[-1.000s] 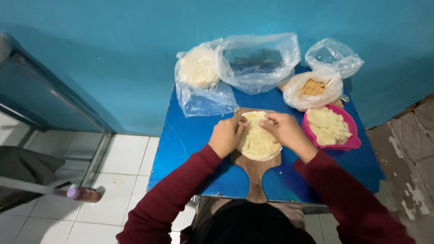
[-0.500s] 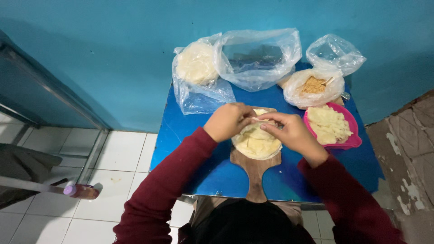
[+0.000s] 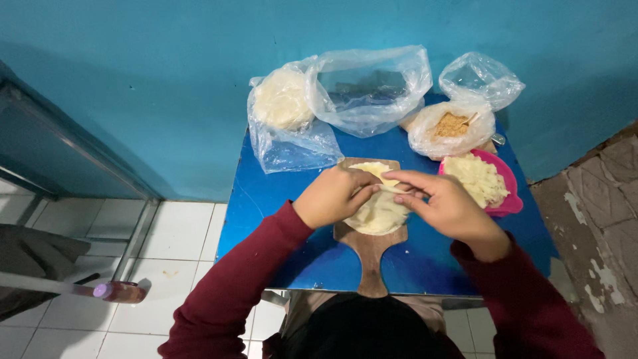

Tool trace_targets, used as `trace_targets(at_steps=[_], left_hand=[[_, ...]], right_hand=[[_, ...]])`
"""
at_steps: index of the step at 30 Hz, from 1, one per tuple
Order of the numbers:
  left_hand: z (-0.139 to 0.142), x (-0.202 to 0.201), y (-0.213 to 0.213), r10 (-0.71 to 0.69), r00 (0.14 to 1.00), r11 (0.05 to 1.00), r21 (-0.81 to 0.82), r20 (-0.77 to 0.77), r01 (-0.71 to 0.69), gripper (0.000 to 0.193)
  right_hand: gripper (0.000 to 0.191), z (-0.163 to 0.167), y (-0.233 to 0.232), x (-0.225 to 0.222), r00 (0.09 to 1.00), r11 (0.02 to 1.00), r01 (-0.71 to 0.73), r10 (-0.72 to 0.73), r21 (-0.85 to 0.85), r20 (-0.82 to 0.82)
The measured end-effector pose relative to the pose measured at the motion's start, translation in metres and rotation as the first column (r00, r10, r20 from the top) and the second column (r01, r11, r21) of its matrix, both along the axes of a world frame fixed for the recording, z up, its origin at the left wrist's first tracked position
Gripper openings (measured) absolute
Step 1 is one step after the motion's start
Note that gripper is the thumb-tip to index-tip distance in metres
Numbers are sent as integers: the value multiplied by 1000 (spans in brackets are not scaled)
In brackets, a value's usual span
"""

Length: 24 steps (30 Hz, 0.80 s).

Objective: The person shapes a ball of dough into a flat round disc by hand on a wooden board, peeling a plastic sheet off the dough and pressing the surface. They stack the finished disc with others on the table and handle a folded dough piece at the end.

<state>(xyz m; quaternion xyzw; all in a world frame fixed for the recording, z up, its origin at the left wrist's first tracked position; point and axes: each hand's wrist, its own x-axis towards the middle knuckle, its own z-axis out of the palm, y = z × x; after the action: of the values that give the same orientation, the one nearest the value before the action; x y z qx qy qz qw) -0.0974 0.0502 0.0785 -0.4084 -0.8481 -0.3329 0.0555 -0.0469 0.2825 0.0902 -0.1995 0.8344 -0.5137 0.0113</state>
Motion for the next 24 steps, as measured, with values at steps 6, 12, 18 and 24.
trace_targets(at_steps=[6, 12, 18, 24], left_hand=[[19, 22, -8, 55, 976, 977, 213, -212, -9, 17], [42, 45, -12, 39, 998, 961, 275, -44, -26, 14], [15, 18, -11, 161, 987, 948, 274, 23, -161, 16], [-48, -39, 4, 260, 964, 948, 175, 61, -267, 18]], right_hand=[[24, 16, 5, 16, 957, 941, 288, -274, 180, -98], [18, 25, 12, 24, 967, 966, 254, -254, 42, 13], [15, -11, 26, -11, 990, 989, 109, -98, -101, 103], [17, -69, 12, -72, 982, 985, 144, -154, 97, 112]])
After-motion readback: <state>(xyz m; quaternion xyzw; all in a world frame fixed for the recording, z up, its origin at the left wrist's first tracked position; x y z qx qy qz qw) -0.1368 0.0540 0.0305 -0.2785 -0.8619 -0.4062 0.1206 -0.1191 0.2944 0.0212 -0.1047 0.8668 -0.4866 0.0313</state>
